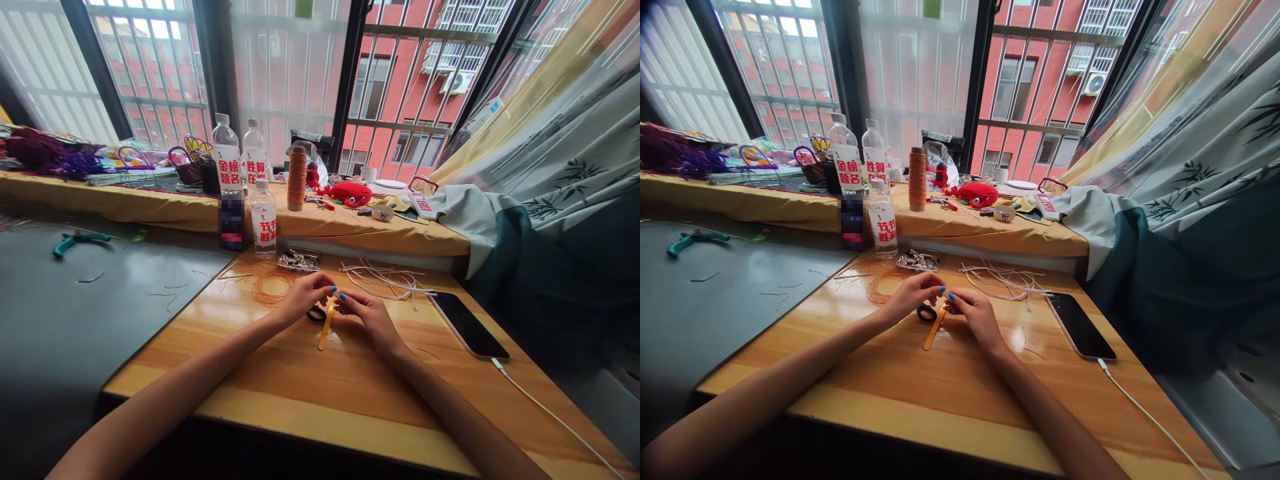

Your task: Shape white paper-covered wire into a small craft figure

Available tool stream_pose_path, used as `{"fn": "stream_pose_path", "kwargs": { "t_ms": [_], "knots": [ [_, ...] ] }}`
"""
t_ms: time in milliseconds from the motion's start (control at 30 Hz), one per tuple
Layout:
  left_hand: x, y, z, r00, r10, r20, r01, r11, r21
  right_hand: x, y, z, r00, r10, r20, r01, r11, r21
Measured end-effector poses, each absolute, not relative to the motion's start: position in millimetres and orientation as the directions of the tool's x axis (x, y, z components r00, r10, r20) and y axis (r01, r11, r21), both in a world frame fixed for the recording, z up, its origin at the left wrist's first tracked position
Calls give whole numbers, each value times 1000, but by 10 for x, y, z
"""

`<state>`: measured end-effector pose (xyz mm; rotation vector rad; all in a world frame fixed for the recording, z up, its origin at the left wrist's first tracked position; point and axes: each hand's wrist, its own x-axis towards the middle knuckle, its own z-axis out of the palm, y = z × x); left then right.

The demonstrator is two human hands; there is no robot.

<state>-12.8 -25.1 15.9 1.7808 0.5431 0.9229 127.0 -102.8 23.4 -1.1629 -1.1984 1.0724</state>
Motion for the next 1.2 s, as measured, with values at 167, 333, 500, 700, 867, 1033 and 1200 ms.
{"fn": "stream_pose_path", "kwargs": {
  "t_ms": [167,333,500,700,867,1033,1200],
  "knots": [
    [-129,-264,159,600,718,353,-19,-428,904,1269,-1029,251,79,988,129,53,125,-991],
    [-129,-251,147,621,715,320,-12,-399,917,1264,-1032,253,85,986,145,72,140,-988],
    [-143,-262,143,605,713,355,-13,-437,899,1281,-1023,230,19,997,78,-39,78,-996],
    [-156,-290,145,621,684,383,-24,-472,881,1309,-1019,196,-17,1000,-16,-118,-18,-993],
    [-162,-283,189,651,654,385,25,-526,850,1306,-1015,222,43,998,-34,-79,-31,-996],
    [-179,-232,200,624,627,467,111,-663,741,1305,-1010,259,53,999,-2,-57,1,-998],
    [-188,-209,152,677,526,515,149,-783,603,1296,-1034,302,23,999,39,-34,40,-999]
  ]
}}
